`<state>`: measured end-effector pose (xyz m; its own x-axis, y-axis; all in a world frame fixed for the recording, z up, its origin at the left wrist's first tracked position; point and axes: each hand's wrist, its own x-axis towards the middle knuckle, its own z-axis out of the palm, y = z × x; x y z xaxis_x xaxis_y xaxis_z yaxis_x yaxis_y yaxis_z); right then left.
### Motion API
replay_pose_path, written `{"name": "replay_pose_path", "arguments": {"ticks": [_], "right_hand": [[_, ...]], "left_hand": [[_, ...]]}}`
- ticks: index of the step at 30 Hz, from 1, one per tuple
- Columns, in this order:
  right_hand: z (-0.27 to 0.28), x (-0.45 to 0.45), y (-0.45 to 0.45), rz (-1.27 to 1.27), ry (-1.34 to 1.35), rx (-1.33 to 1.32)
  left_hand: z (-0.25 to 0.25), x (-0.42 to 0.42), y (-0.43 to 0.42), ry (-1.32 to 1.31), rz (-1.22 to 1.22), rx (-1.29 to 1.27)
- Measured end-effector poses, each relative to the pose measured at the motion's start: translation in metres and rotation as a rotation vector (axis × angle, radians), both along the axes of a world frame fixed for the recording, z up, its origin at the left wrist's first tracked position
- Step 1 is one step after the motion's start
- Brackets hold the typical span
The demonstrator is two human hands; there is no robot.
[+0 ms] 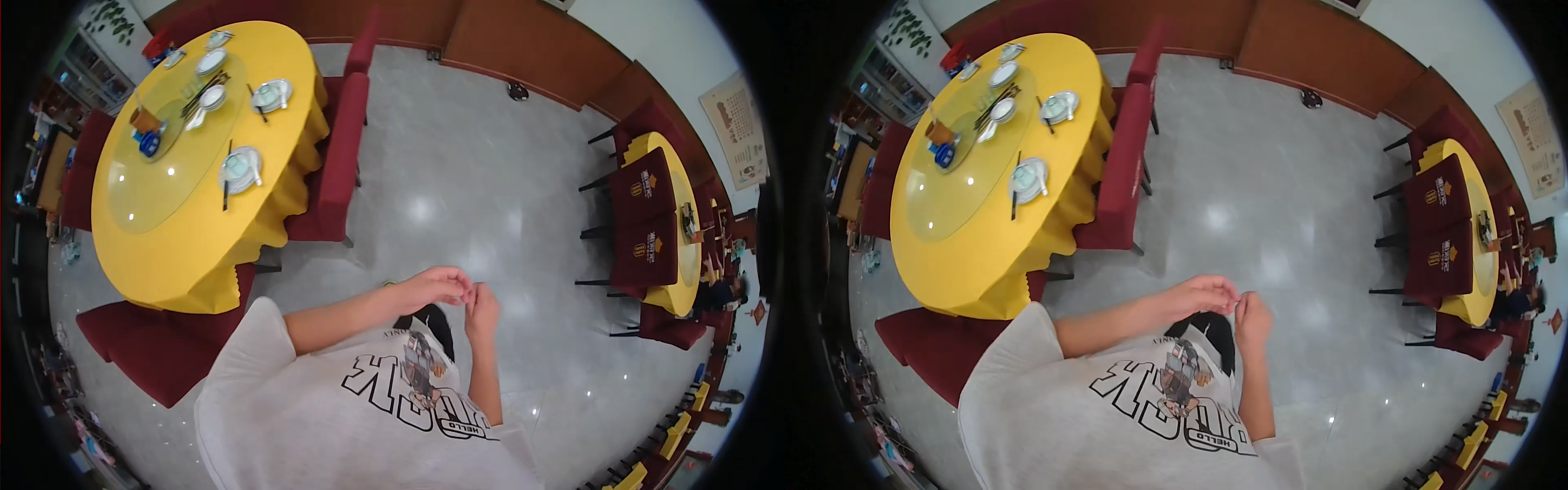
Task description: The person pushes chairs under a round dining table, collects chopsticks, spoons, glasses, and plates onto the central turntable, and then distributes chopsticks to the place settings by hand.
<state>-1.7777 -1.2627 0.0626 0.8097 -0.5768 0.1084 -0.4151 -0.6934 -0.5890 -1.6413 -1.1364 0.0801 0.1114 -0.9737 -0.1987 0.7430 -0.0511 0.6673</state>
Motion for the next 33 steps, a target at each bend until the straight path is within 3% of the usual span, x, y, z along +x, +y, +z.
{"name": "replay_pose_path", "arguments": {"ticks": [5,10,13,14,16,20,24,26,29,33], "right_hand": [[-0.017,0.037,-0.103,-0.057,0.011,-0.038],[-0.026,0.129,-0.208,-0.063,-0.032,0.086],[-0.023,0.204,-0.271,0.081,-0.133,0.424],[-0.026,0.235,-0.29,0.088,-0.141,0.44],[-0.026,0.29,-0.324,0.248,-0.084,0.604],[-0.022,0.405,-0.356,0.501,-0.011,0.715],[-0.012,0.508,-0.372,0.741,0.039,0.442],[-0.016,0.554,-0.376,0.905,0.008,0.169],[-0.03,0.624,-0.391,0.957,0.061,0.069],[-0.016,0.719,-0.418,0.959,0.071,-0.074]], "left_hand": [[0.008,0.044,-0.12,-0.197,-0.111,-0.01],[-0.011,0.12,-0.211,-0.119,0.059,0.105],[-0.01,0.184,-0.255,-0.004,0.173,0.133],[-0.006,0.213,-0.267,0.092,0.236,0.15],[0.003,0.26,-0.284,0.066,0.262,0.197],[0.006,0.329,-0.298,0.106,0.553,0.103],[-0.006,0.392,-0.301,0.192,0.744,0.076],[-0.015,0.436,-0.305,0.174,0.775,0.117],[-0.024,0.517,-0.32,0.08,0.66,0.357],[0.0,0.637,-0.354,-0.064,0.566,0.464]]}}
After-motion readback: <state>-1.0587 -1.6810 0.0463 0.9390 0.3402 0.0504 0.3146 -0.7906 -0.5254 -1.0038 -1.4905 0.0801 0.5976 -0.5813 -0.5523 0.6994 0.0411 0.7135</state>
